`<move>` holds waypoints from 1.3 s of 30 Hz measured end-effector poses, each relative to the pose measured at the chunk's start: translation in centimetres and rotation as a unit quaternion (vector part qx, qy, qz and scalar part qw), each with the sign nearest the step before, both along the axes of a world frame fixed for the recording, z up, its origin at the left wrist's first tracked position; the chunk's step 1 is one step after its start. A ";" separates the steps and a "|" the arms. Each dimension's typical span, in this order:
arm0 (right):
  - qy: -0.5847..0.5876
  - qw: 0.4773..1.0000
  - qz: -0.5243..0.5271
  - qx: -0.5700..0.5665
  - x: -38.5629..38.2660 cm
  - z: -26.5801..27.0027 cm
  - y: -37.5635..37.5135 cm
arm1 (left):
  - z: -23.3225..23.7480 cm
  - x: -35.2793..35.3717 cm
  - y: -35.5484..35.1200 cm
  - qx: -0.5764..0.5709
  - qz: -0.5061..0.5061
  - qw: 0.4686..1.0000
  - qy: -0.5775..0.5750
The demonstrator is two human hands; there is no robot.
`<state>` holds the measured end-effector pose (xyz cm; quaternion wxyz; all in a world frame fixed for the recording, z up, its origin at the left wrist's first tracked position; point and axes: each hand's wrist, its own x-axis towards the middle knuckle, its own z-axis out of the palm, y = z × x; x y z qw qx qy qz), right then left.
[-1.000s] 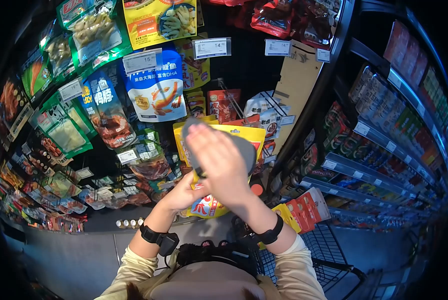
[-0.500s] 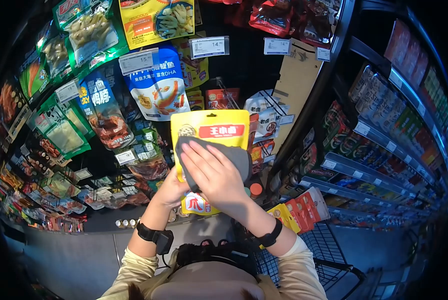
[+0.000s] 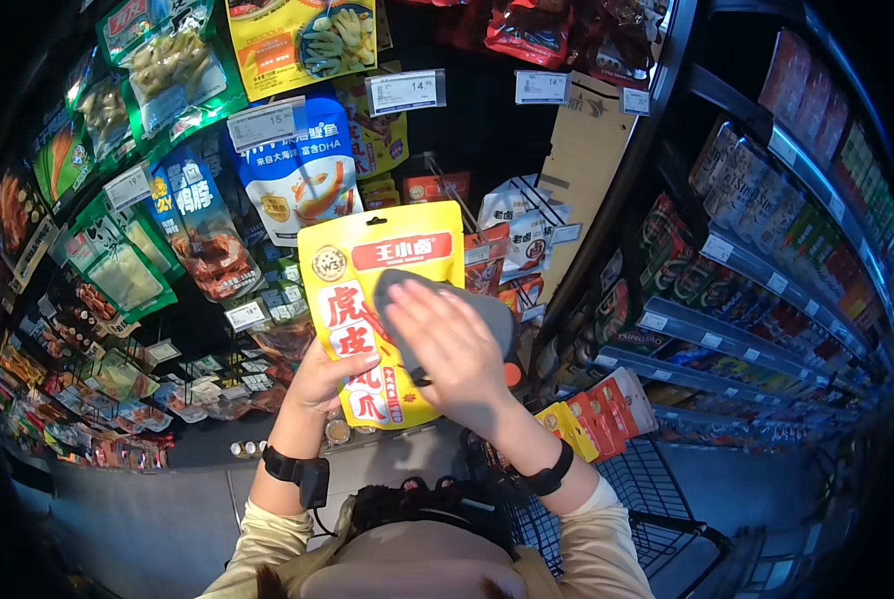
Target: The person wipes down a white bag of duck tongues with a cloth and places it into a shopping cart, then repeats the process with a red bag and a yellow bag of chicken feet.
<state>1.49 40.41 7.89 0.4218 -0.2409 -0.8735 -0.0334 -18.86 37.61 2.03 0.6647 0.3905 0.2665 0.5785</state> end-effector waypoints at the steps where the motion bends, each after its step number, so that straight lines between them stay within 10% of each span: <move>1: 0.028 0.999 -0.025 0.007 0.5 -0.6 0.3 | -0.1 -0.2 -0.1 0.001 0.001 1.000 -0.001; 5: 0.166 0.982 -0.084 -0.023 0.7 0.8 2.0 | -0.1 0.4 -0.9 -0.030 -0.008 0.999 -0.017; 10: -0.012 1.000 0.010 0.000 0.1 1.3 1.1 | -0.4 0.7 -0.7 -0.022 -0.017 0.999 -0.033; 39: -0.087 0.995 -0.017 -0.051 -1.0 -1.2 -0.9 | 0.7 0.9 0.2 -0.043 0.021 0.997 -0.068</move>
